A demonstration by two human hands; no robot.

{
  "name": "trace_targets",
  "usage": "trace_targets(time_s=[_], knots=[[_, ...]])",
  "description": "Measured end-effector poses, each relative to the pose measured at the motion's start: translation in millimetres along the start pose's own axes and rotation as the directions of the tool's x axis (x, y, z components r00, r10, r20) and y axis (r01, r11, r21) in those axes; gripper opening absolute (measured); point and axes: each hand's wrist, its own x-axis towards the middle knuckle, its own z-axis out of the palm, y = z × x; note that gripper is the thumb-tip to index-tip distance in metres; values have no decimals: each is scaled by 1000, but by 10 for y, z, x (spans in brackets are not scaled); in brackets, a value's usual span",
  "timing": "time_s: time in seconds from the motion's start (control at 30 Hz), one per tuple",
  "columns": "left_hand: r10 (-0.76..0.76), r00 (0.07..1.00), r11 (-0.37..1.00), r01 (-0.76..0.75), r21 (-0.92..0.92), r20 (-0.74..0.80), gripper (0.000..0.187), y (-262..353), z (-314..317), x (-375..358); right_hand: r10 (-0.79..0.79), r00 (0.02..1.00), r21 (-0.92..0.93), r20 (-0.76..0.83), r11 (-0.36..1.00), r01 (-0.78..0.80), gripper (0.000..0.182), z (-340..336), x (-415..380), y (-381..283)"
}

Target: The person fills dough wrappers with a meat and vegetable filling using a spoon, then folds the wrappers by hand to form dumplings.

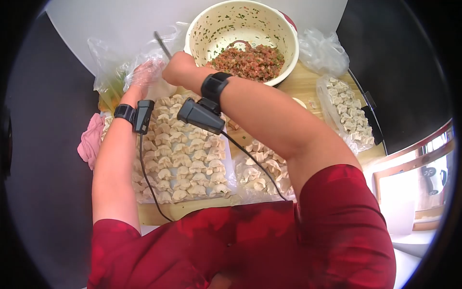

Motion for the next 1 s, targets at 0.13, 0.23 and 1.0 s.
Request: trace_targets(time_s=[0.13, 0.23, 1.0], knots=[[-46, 999, 976, 40, -212, -21, 43, 83, -23, -174, -66, 993, -308, 97, 947, 93, 42, 37, 40, -170], [-74, 995, 960, 90, -265, 72, 42, 116, -77, -209, -85, 990, -418, 109, 900, 123, 41, 137, 134, -117], [-19, 998, 971, 34, -236, 67, 26, -237, -40, -108, 46, 987, 206, -156, 979, -13, 19, 433, 167, -67]])
